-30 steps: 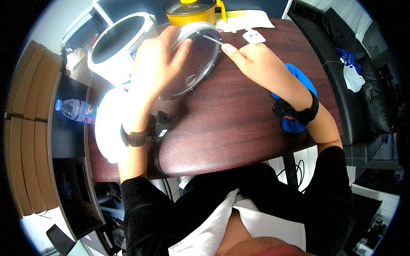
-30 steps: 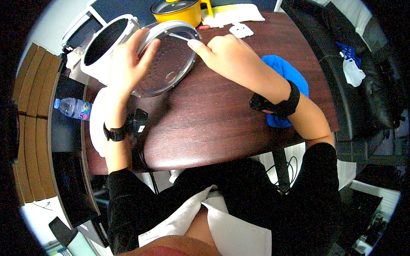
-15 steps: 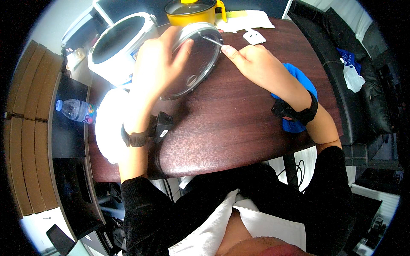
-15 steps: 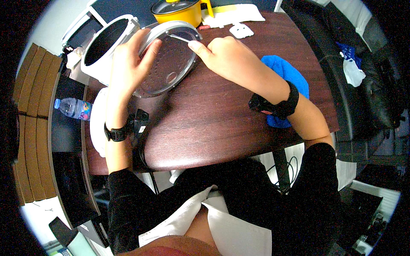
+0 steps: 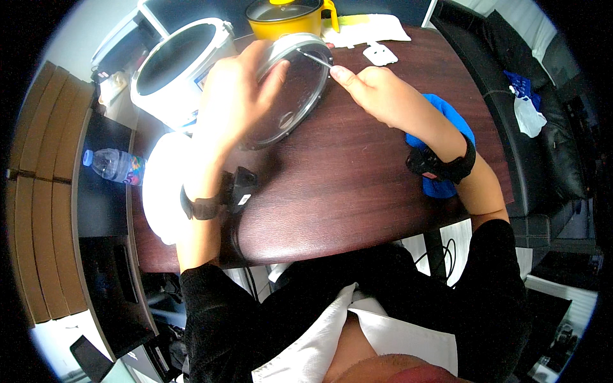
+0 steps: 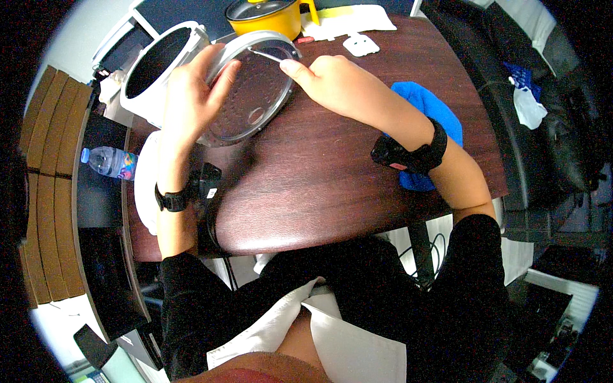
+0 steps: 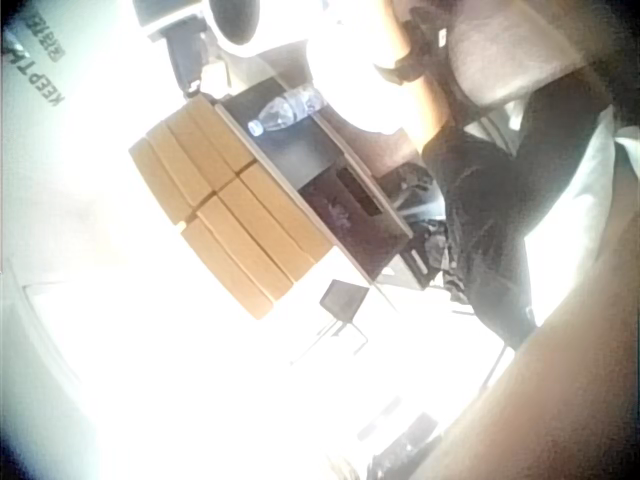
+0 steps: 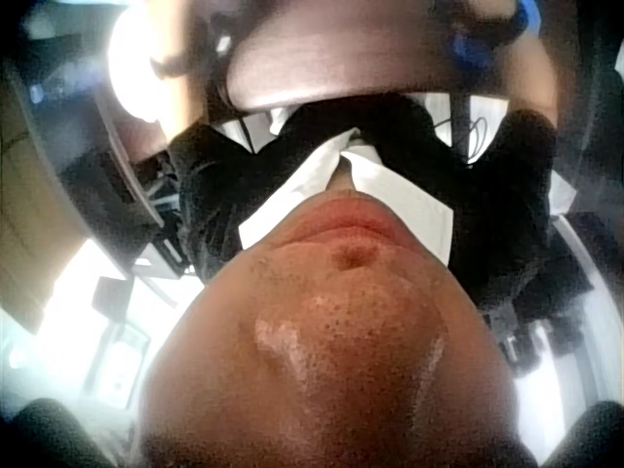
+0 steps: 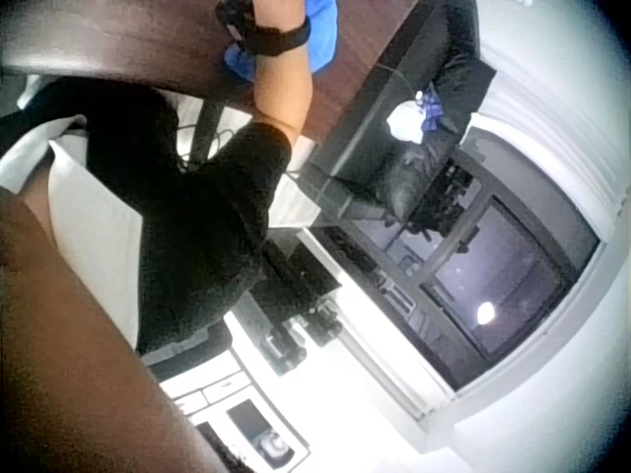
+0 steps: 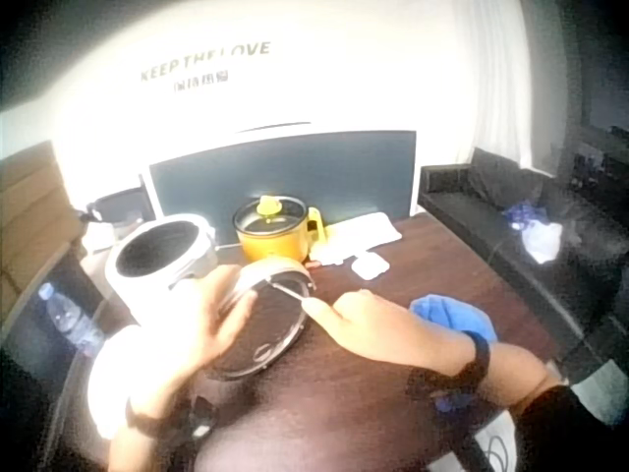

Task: The person uses a screwdriver to remove screws from a circular metal lid, then places the lid aside and wipes the interior of a white appliance with a blue cloth.

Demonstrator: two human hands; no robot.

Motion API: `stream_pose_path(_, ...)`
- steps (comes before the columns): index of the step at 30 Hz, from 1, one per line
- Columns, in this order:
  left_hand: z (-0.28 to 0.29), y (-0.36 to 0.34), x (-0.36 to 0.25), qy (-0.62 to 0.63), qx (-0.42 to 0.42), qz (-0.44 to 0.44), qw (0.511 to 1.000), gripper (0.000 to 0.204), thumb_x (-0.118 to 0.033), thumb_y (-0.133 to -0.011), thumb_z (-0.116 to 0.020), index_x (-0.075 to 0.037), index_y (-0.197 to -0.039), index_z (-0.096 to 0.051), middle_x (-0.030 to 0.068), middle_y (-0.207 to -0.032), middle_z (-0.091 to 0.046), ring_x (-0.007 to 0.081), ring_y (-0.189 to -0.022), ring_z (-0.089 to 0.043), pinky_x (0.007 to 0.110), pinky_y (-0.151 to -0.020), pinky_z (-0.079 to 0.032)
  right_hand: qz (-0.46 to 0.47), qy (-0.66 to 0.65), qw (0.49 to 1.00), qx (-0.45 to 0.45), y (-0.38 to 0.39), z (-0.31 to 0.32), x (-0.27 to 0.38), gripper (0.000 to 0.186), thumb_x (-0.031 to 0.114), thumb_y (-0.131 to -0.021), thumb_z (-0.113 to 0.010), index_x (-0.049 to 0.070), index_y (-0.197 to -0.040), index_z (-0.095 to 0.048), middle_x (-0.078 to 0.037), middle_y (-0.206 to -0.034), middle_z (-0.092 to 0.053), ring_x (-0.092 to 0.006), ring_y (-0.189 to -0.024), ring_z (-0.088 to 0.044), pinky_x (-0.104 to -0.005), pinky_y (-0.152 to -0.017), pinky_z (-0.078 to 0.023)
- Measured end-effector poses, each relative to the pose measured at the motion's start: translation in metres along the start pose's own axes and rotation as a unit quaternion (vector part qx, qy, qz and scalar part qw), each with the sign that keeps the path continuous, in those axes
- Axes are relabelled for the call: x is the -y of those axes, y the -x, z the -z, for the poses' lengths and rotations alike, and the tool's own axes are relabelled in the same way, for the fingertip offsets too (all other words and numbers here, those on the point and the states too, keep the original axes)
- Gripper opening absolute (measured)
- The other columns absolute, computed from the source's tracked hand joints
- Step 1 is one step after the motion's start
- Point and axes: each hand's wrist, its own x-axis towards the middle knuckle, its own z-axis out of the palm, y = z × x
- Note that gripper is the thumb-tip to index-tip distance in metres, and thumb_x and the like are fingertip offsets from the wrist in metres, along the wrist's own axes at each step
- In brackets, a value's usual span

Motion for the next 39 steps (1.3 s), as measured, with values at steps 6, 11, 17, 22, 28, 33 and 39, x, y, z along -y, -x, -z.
stream_pose_path(6,-0.002,0.001,-0.001,-0.011,0.0,-0.005,1.0,0.028,-0.026,-0.087,-0.065,-0.001,-0.098,-0.06,0.0234,-0.07,-0.062,0.039,-0.068,-0.065,0.044,-0.059,-0.051,-0.085,-0.132,0.979,0.132,-0.004,0.001,-0.008,0.067,0.061,-0.095,-0.038,0.006,-0.058,-0.044,-0.003,-0.047,-0.043,-0.015,-0.036,-0.047,-0.03,-0.035,-0.039)
stream_pose_path(11,-0.002,0.001,-0.004,-0.02,-0.008,-0.01,1.0,0.027,-0.026,-0.087,-0.065,0.0,-0.096,-0.06,0.0232,-0.069,-0.062,0.0388,-0.067,-0.064,0.043,-0.059,-0.051,-0.084,-0.194,0.962,0.172,-0.002,0.001,-0.006,0.066,0.057,-0.099,-0.031,0.014,-0.05,-0.033,0.003,-0.043,-0.035,-0.0059,-0.031,-0.035,-0.0214,-0.03,-0.033)
stream_pose_path(17,0.001,0.001,-0.005,-0.02,-0.001,-0.005,1.0,0.027,-0.025,-0.087,-0.065,0.0,-0.095,-0.06,0.0234,-0.069,-0.062,0.0389,-0.066,-0.064,0.043,-0.059,-0.051,-0.084,-0.263,0.934,0.225,-0.004,0.0,-0.007,0.066,0.057,-0.1,-0.027,0.013,-0.051,-0.033,0.003,-0.043,-0.034,-0.0042,-0.031,-0.034,-0.0205,-0.029,-0.032)
stream_pose_path(22,-0.003,0.0,0.0,-0.014,-0.01,-0.015,1.0,0.027,-0.025,-0.087,-0.065,0.0,-0.094,-0.059,0.0237,-0.068,-0.061,0.0392,-0.066,-0.064,0.044,-0.058,-0.05,-0.077,-0.295,0.921,0.242,-0.004,-0.003,-0.009,0.066,0.057,-0.1,-0.027,0.013,-0.052,-0.032,0.004,-0.043,-0.034,-0.0037,-0.031,-0.033,-0.0201,-0.029,-0.032)
stream_pose_path(28,0.005,-0.001,-0.003,0.005,0.013,0.021,1.0,0.03,-0.027,-0.087,-0.065,0.001,-0.097,-0.061,0.0231,-0.071,-0.063,0.039,-0.068,-0.065,0.043,-0.06,-0.051,-0.096,-0.313,0.906,0.269,-0.006,0.0,-0.006,0.066,0.056,-0.1,-0.029,0.013,-0.052,-0.034,0.004,-0.043,-0.034,-0.0043,-0.031,-0.035,-0.0211,-0.03,-0.034)
stream_pose_path(33,0.004,-0.002,0.001,0.019,0.018,0.025,0.999,0.037,-0.031,-0.087,-0.064,0.0,-0.108,-0.063,0.0233,-0.077,-0.065,0.0367,-0.071,-0.067,0.041,-0.064,-0.052,-0.013,-0.22,0.963,0.157,-0.008,0.015,-0.007,0.058,0.054,-0.098,-0.042,0.011,-0.058,-0.043,0.003,-0.045,-0.037,-0.0068,-0.032,-0.039,-0.0223,-0.032,-0.036)
stream_pose_path(39,0.01,-0.003,0.001,0.034,0.047,0.063,0.996,0.038,-0.031,-0.087,-0.064,-0.001,-0.111,-0.062,0.0228,-0.075,-0.065,0.0352,-0.069,-0.067,0.04,-0.064,-0.052,0.216,-0.104,0.96,-0.141,-0.05,0.001,-0.002,0.053,0.045,-0.082,-0.073,-0.001,-0.104,-0.062,-0.002,-0.06,-0.051,-0.01,-0.053,-0.05,-0.026,-0.05,-0.043)
